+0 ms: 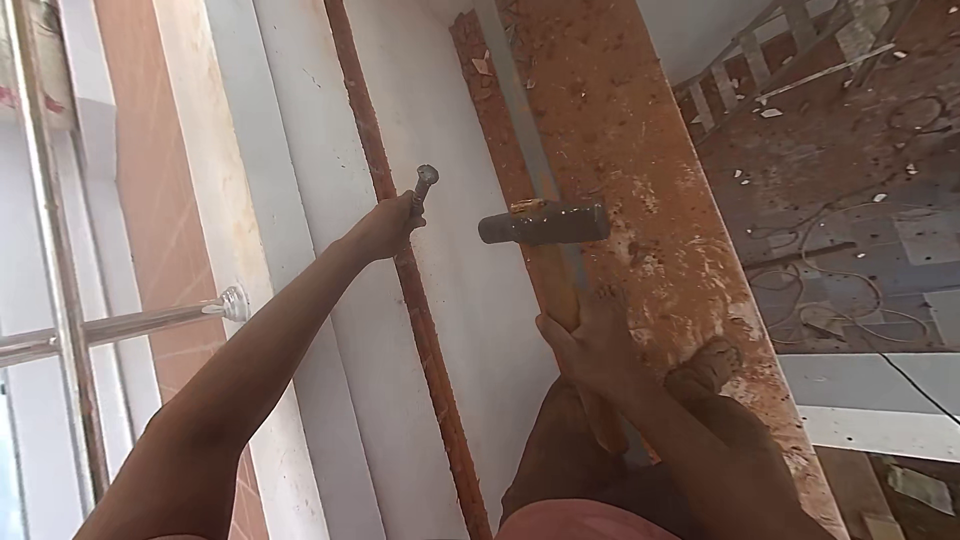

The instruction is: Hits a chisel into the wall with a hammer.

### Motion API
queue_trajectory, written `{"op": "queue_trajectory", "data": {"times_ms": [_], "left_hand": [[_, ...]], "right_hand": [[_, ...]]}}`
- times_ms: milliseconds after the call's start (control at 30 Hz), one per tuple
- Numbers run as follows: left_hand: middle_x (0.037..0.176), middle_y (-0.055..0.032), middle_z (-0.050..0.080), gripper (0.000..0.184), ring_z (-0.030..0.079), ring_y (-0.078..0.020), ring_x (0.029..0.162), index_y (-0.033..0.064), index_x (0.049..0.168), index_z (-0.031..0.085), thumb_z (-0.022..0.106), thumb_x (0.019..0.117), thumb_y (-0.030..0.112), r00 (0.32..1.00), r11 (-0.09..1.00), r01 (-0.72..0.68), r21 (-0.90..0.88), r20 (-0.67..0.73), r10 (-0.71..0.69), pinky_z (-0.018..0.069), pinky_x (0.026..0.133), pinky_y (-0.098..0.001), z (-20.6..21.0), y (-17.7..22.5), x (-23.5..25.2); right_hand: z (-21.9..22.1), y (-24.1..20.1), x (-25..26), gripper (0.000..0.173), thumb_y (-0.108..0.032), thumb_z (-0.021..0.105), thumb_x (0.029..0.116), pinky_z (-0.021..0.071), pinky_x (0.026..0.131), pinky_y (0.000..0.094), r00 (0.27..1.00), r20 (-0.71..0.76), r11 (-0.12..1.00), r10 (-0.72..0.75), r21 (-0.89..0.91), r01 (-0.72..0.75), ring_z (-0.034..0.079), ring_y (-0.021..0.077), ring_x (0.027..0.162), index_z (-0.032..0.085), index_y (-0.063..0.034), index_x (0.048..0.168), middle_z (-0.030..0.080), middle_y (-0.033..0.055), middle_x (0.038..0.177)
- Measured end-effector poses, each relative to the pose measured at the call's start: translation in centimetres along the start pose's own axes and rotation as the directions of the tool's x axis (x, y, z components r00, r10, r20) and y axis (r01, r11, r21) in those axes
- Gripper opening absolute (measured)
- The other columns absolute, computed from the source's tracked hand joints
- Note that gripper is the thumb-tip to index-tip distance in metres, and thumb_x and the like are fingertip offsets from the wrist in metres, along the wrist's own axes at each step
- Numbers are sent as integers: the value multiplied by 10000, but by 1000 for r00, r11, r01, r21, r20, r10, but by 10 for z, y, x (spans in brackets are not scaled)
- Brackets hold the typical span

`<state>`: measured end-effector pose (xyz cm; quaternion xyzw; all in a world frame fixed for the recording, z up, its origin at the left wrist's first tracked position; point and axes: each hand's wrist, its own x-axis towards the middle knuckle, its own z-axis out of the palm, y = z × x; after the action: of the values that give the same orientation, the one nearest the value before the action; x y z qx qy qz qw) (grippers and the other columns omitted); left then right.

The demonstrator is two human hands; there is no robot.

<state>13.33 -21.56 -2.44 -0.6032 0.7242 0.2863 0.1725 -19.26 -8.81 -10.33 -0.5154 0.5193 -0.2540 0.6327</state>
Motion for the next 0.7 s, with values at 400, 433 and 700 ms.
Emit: {"op": "queue_trajectory", "data": {"times_ms": [400,433,700], "left_hand": [[970,-163,635,187,669,-329,896,9,1119,573,537,1076,187,938,978,25,205,334,-94,544,816,-516,25,24,41],[971,-167,636,182,670,-331,893,5,1116,573,539,1074,179,938,979,21,203,336,-90,543,814,-517,25,26,40],[984,-181,678,164,690,-339,937,-19,1137,610,539,1057,105,917,979,131,155,357,-179,544,875,-536,33,4,15]], "right_hand": [[-55,-16,11,80,-200,707,911,533,448,262,899,-425,593,-105,699,400,541,81,439,638,-195,871,541,-45,564],[-49,-21,21,82,-165,687,915,546,443,273,848,-512,565,-135,664,490,553,84,444,623,-203,880,555,-53,578],[-1,4,36,204,-185,622,988,521,599,390,843,410,933,347,-57,-356,589,205,627,583,-49,1135,578,93,787]]}}
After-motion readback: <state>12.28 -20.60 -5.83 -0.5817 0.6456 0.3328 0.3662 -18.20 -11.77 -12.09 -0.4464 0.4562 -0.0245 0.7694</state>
